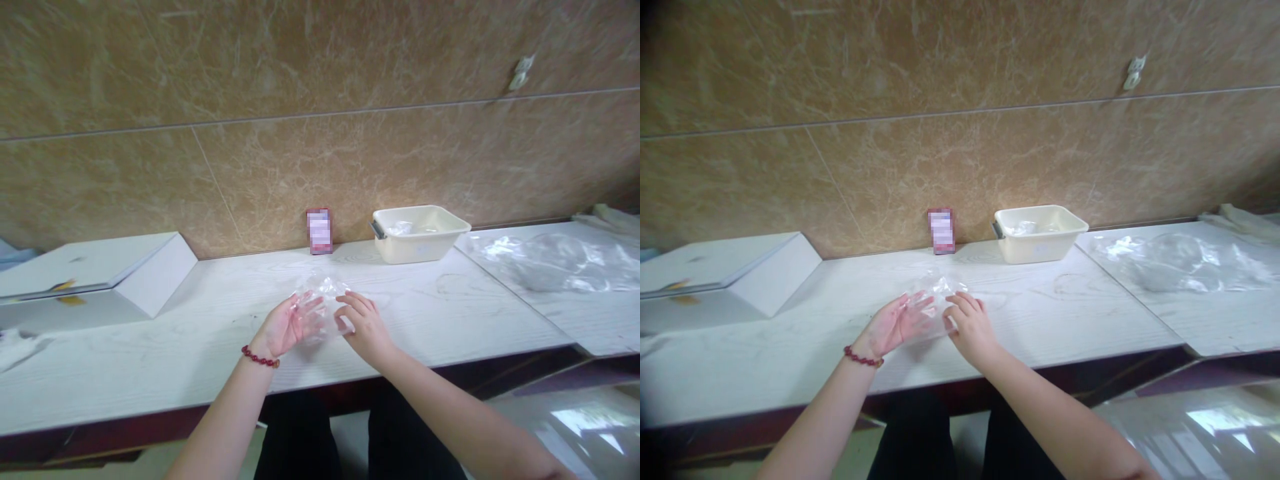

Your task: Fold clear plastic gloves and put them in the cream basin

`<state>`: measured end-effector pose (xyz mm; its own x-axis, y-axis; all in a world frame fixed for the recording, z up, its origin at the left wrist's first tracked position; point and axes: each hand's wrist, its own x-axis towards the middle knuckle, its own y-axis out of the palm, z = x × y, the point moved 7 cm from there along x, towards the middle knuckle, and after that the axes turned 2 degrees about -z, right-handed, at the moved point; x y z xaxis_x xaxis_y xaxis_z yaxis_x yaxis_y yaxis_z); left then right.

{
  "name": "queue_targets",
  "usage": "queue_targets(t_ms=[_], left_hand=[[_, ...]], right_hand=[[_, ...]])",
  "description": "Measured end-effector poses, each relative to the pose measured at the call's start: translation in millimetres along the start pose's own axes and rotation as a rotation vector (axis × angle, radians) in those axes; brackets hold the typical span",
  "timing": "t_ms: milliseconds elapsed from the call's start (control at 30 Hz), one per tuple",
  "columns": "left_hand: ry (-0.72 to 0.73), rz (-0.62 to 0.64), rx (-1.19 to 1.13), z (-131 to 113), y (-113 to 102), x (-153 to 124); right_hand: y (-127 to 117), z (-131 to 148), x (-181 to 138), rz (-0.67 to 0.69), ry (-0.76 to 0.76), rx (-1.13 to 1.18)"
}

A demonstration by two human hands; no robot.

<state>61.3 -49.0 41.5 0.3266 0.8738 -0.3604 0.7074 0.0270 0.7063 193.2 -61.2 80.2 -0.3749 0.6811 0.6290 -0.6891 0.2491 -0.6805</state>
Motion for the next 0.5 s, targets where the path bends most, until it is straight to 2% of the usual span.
queue_targets(t_ms=[100, 200, 267, 333, 433, 500], left_hand=[[0.095, -0.095, -0.03, -11.2, -13.2, -10.5], [0.345, -0.225, -0.031, -32.9, -19.7, -27.6], [0.604, -0.257, 0.068, -48.9, -8.4, -47.8], [0.802, -0.214, 0.305, -56.2, 18.1, -68.0], [0.729, -0.057, 0.714, -42.6, 58.5, -72.0], [0.687, -0.016, 0.919, -38.9, 71.1, -65.7]], right_hand=[[-14.8, -2.1, 6.7, 0.063, -0.016, 0.085], [-25.5, -4.6, 14.1, 0.18, 0.032, 0.169], [-32.0, -5.0, 21.7, 0.247, 0.068, 0.213], [-39.9, -5.0, 32.2, 0.276, 0.115, 0.207], [-49.7, -0.4, 50.1, 0.332, 0.165, 0.211], [-53.4, 2.7, 60.8, 0.404, 0.203, 0.29]])
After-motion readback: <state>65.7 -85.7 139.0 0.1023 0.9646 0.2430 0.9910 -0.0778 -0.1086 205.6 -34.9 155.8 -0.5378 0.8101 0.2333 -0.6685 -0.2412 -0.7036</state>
